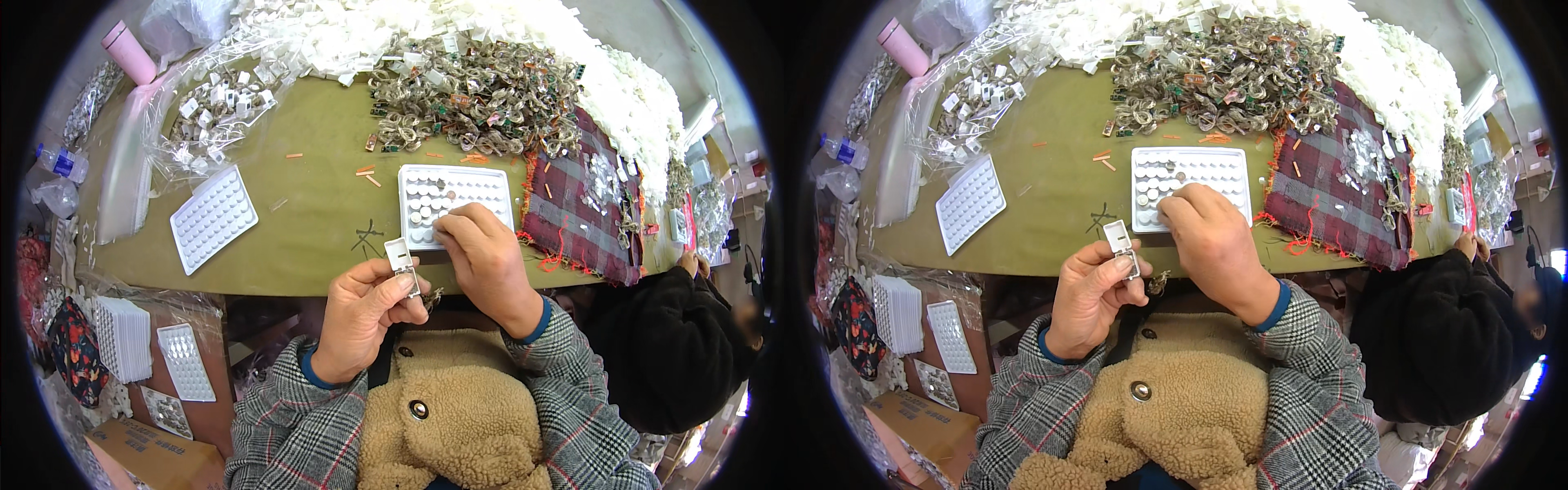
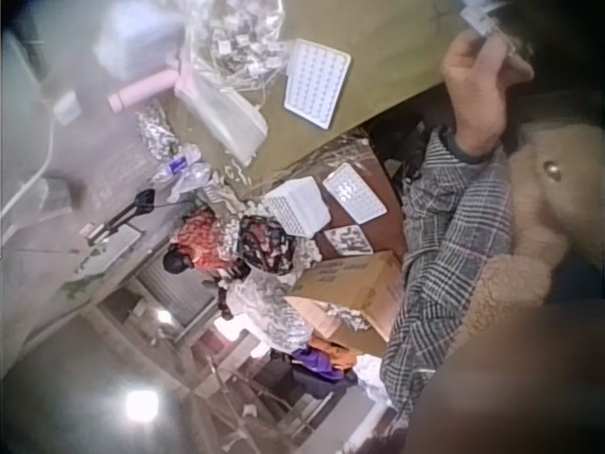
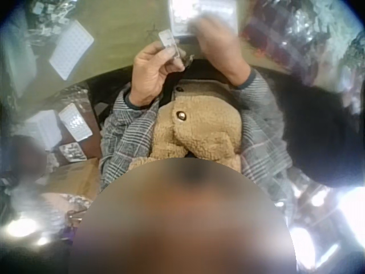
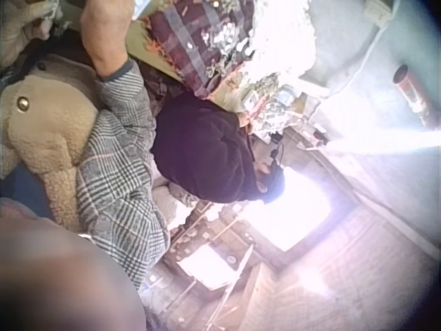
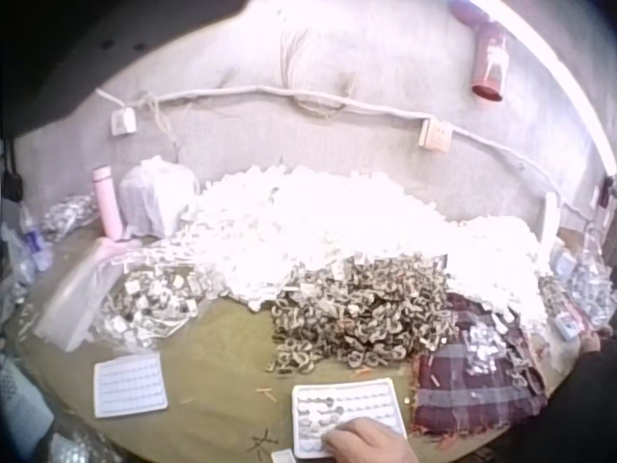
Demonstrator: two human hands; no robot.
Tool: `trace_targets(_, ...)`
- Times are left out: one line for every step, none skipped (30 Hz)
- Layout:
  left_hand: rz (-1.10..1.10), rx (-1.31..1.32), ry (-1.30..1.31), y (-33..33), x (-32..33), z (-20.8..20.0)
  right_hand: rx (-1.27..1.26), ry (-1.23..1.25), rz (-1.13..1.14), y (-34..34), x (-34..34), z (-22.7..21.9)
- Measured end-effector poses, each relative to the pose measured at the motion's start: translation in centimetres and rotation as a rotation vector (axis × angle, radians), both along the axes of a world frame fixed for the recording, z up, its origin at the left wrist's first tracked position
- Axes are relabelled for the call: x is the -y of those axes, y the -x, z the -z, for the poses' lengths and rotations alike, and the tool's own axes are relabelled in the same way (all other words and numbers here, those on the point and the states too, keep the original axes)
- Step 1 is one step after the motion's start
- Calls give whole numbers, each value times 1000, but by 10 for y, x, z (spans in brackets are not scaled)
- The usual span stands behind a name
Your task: The person repeatedly picks small white plastic housings and metal contacts from a tray, inserts the contacts into the housings, and places the assembled units back on the table. The process is continuous and repetitive, with the person handling each component individually.
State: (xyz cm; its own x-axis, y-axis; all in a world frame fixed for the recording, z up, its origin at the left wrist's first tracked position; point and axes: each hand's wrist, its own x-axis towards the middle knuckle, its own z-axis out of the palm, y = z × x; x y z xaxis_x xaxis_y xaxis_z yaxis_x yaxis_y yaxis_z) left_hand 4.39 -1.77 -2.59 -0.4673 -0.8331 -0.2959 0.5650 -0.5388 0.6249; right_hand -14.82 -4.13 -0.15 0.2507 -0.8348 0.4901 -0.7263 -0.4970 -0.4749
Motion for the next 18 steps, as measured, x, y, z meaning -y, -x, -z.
trace_targets(-7,-23,-6,1,0,0,60,-66,-16,0,-6,-5)
trace_targets(-20,-54,-16,2,0,0,129,-124,-38,0,-15,-10)
trace_targets(-34,-89,-31,3,-1,0,199,-182,-58,0,-23,-14)
trace_targets(-20,-96,-19,4,-2,1,234,-171,-68,-2,-29,-15)
trace_targets(-7,-107,-9,5,-4,1,269,-157,-74,-5,-34,-15)
trace_targets(4,-120,3,7,-5,1,299,-156,-81,-7,-38,-14)
trace_targets(15,-93,12,9,-7,1,304,-146,-55,-9,-40,-13)
trace_targets(22,-68,22,10,-10,1,310,-112,-54,-9,-43,-11)
trace_targets(25,-51,28,12,-12,0,315,-96,-52,-9,-46,-10)
trace_targets(26,-32,40,13,-15,0,327,-78,-47,-8,-48,-9)
trace_targets(25,-21,48,14,-18,0,317,-43,-50,-8,-50,-8)
trace_targets(21,-21,52,16,-21,-1,322,-93,-76,-5,-53,-9)
trace_targets(38,-20,48,17,-24,-1,326,-140,-103,0,-56,-10)
trace_targets(52,-31,41,18,-27,-2,324,-193,-132,5,-58,-12)
trace_targets(63,-50,29,20,-30,-2,321,-221,-189,12,-57,-13)
trace_targets(76,-44,43,23,-34,-2,345,-243,-219,18,-58,-14)
trace_targets(85,-47,55,25,-37,-3,357,-264,-250,23,-59,-14)
trace_targets(93,-63,65,28,-40,-3,368,-285,-282,27,-62,-13)
